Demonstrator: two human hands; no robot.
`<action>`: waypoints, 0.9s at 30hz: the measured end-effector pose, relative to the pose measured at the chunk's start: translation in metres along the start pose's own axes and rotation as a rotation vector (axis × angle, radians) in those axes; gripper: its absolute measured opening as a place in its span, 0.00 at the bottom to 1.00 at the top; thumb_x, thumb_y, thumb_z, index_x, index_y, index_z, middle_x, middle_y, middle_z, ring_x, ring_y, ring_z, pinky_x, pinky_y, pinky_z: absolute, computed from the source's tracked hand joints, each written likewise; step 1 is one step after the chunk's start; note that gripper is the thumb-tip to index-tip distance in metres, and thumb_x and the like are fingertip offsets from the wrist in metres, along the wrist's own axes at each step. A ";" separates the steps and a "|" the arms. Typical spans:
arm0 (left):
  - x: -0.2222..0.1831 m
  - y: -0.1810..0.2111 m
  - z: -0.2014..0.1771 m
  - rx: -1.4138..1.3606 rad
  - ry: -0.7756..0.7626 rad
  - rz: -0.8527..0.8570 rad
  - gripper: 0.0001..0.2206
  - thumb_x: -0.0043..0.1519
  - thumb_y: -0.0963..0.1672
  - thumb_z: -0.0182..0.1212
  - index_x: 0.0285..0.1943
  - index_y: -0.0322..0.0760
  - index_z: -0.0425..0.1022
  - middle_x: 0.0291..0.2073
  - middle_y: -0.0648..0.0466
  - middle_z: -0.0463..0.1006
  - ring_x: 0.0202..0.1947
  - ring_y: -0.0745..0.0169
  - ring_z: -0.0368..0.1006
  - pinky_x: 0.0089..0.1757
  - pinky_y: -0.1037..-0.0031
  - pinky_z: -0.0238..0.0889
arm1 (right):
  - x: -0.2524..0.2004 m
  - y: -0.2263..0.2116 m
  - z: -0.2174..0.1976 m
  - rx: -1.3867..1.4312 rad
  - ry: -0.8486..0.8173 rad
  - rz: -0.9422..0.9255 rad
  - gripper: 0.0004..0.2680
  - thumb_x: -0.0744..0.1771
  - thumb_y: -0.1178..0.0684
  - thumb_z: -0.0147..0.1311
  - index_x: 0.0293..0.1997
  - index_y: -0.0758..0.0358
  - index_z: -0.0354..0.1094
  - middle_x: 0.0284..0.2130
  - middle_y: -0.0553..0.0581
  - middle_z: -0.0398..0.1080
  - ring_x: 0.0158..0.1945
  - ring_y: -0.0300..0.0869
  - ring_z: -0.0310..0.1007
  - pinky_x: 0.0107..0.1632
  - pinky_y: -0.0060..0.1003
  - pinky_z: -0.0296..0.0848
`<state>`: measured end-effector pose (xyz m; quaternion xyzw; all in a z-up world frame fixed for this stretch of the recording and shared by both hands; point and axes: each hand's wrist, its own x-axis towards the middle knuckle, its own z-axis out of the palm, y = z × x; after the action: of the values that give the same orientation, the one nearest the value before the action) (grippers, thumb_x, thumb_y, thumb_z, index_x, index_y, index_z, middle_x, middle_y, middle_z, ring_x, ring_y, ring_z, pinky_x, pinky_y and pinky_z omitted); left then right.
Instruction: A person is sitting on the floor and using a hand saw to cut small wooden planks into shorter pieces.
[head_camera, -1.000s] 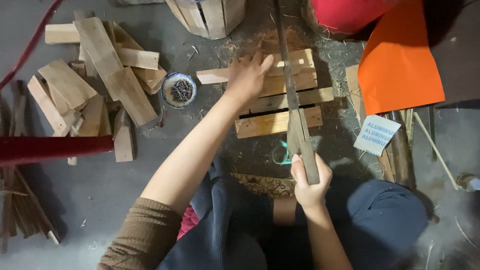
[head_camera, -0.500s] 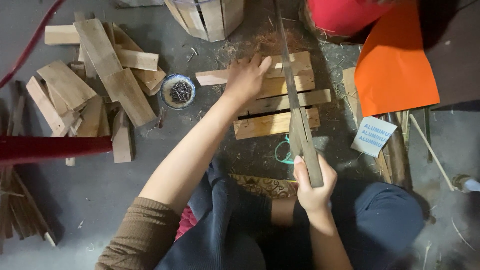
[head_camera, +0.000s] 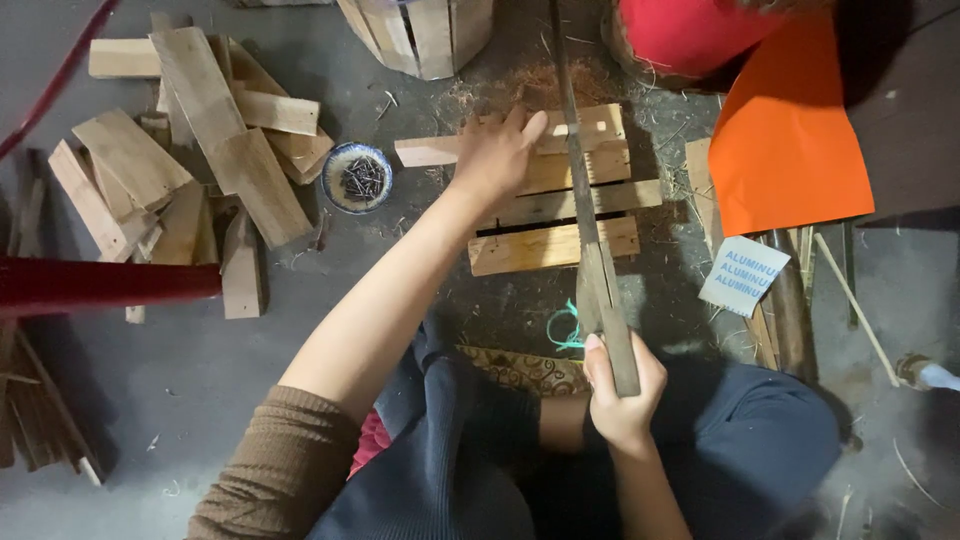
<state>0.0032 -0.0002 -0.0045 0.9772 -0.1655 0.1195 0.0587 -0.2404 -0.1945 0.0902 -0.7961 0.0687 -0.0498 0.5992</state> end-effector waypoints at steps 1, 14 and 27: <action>0.002 -0.001 0.005 -0.026 -0.026 -0.016 0.10 0.64 0.44 0.53 0.54 0.44 0.64 0.46 0.48 0.75 0.40 0.47 0.76 0.42 0.51 0.67 | 0.002 0.001 0.002 0.045 -0.012 -0.001 0.01 0.66 0.64 0.51 0.36 0.70 0.67 0.17 0.49 0.63 0.19 0.32 0.55 0.23 0.26 0.57; 0.009 -0.003 0.009 -0.059 -0.112 -0.054 0.13 0.63 0.43 0.52 0.57 0.41 0.64 0.53 0.46 0.74 0.45 0.44 0.74 0.36 0.54 0.67 | -0.029 0.020 -0.006 0.032 0.017 0.037 0.05 0.65 0.63 0.51 0.42 0.73 0.69 0.17 0.50 0.64 0.18 0.32 0.56 0.23 0.26 0.58; 0.006 -0.007 0.017 -0.040 0.058 -0.012 0.12 0.63 0.44 0.53 0.54 0.41 0.64 0.52 0.45 0.75 0.42 0.44 0.76 0.29 0.56 0.69 | -0.031 0.006 -0.021 -0.006 -0.016 0.052 0.04 0.65 0.64 0.52 0.40 0.72 0.70 0.16 0.49 0.64 0.18 0.32 0.55 0.22 0.25 0.57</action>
<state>0.0149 0.0016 -0.0193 0.9729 -0.1603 0.1440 0.0836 -0.2742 -0.2105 0.0903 -0.7963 0.0847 -0.0277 0.5983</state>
